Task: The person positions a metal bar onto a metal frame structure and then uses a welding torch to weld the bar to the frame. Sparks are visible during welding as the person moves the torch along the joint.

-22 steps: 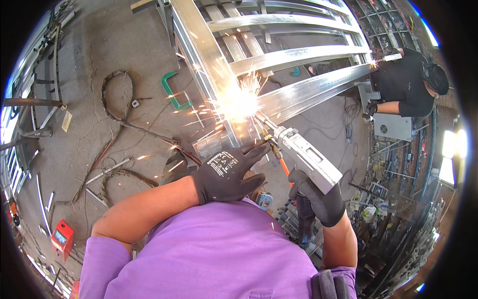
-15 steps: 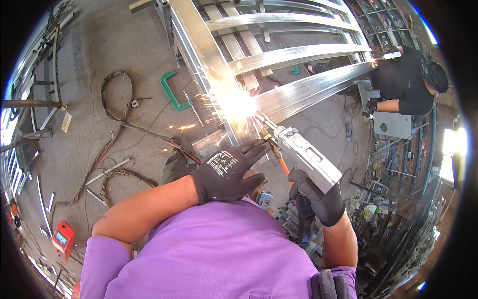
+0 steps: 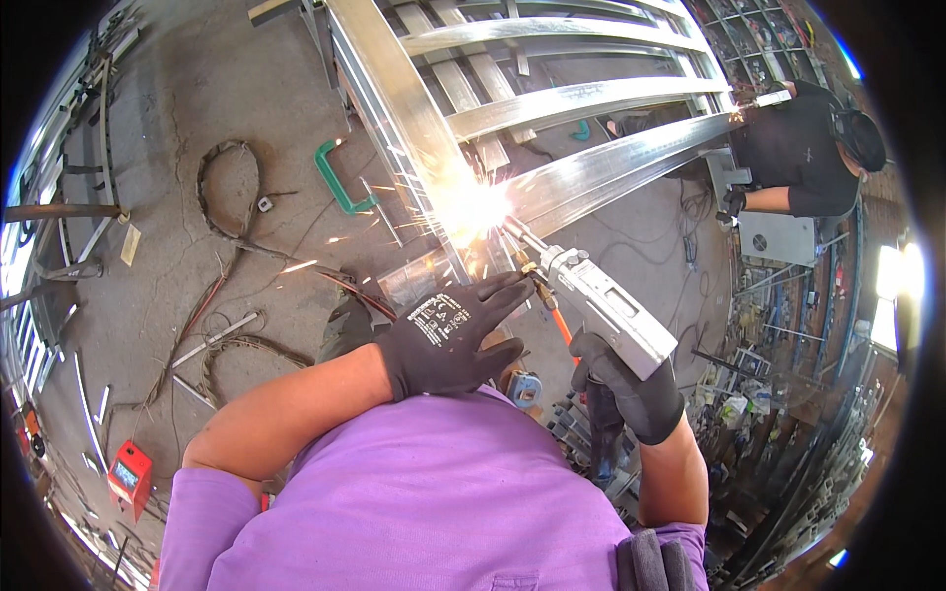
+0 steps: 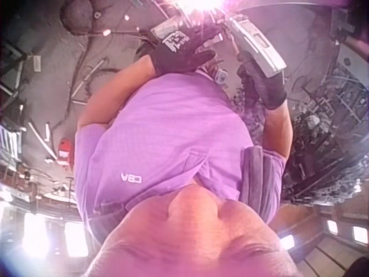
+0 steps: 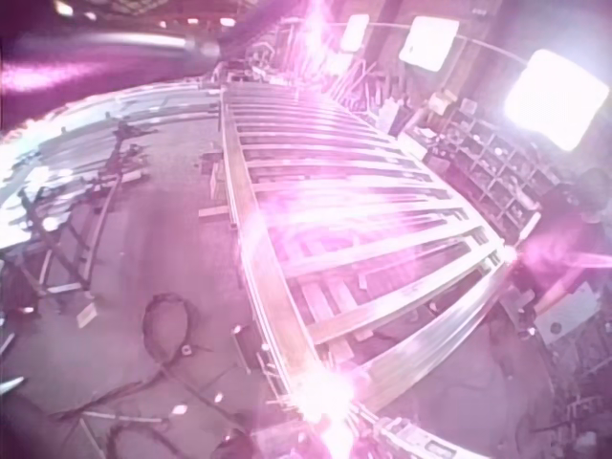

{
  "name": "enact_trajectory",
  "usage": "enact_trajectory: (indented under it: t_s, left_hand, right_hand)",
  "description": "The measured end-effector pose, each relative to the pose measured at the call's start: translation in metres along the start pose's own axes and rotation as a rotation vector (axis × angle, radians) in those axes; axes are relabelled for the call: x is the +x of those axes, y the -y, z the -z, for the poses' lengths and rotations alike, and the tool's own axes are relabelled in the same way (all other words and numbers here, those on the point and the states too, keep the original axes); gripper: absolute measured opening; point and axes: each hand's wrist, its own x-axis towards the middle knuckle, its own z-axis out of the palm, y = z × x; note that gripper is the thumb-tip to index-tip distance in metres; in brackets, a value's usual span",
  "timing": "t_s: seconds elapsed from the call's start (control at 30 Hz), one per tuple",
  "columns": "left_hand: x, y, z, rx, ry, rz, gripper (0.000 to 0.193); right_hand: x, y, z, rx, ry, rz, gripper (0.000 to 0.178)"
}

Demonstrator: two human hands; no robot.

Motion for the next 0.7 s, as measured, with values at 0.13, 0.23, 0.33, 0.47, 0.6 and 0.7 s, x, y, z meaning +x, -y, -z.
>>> enact_trajectory:
  t_s: [0.13, 0.23, 0.33, 0.47, 0.6, 0.7]
  left_hand:
    - [0.0010, -0.0015, 0.0012, 0.009, 0.020, 0.009, 0.072]
    - [0.0012, -0.0002, -0.0002, -0.006, 0.016, 0.006, 0.072]
    - [0.0013, -0.0028, 0.0019, -0.001, 0.028, 0.018, 0.072]
    - [0.0006, -0.0022, 0.0004, 0.000, -0.012, -0.029, 0.072]
    - [0.0008, -0.0021, 0.0002, -0.010, 0.009, -0.004, 0.072]
    - [-0.0007, -0.0014, -0.0014, 0.004, -0.012, -0.022, 0.072]
  right_hand:
    - [0.0000, -0.0035, -0.0004, -0.012, -0.009, 0.036, 0.046]
    - [-0.0023, 0.0001, -0.0030, -0.059, -0.022, 0.050, 0.028]
    - [-0.0045, 0.0054, -0.0046, -0.081, -0.027, 0.022, 0.023]
    - [-0.0054, 0.0019, -0.0040, -0.089, -0.036, 0.023, 0.023]
    - [-0.0063, -0.0009, -0.0045, -0.053, -0.047, 0.020, 0.024]
    - [-0.0070, -0.0002, -0.0050, -0.047, -0.053, 0.005, 0.023]
